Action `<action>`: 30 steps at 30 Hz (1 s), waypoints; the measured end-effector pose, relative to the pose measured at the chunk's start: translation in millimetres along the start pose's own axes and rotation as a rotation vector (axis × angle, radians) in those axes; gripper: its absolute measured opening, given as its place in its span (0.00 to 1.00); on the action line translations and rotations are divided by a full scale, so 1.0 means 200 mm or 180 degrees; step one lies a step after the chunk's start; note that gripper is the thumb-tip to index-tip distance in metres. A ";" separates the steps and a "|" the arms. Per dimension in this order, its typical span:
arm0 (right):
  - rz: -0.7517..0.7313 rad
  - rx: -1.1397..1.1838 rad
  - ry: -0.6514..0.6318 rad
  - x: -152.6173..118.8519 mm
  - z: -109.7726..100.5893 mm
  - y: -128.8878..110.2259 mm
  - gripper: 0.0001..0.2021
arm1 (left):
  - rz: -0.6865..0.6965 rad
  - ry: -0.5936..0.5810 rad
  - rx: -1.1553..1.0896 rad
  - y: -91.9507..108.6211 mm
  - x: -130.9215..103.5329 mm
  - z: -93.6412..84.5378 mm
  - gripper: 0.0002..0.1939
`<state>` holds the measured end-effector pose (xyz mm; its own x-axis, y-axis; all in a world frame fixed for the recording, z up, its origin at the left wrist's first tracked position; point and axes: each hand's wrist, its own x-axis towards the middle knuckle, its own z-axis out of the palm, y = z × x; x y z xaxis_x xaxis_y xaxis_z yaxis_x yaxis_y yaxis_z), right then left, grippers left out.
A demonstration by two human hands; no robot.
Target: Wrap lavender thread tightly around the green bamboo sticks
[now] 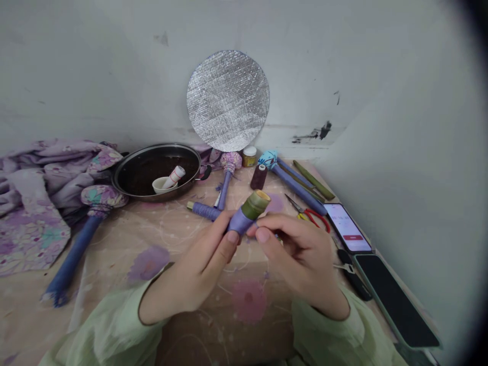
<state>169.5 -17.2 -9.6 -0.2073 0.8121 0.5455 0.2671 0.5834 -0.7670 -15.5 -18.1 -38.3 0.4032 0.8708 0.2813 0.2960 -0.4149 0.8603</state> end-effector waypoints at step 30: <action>0.0523 -0.0052 0.0261 0.01 0.02 0.04 0.15 | 0.0644 0.0465 0.0799 -0.03 0.03 0.03 0.08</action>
<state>167.5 -10.4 -16.1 -0.0823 0.8945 0.4394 0.3066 0.4422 -0.8429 -8.9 -12.0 -43.9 0.3528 0.7853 0.5088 0.4338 -0.6191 0.6547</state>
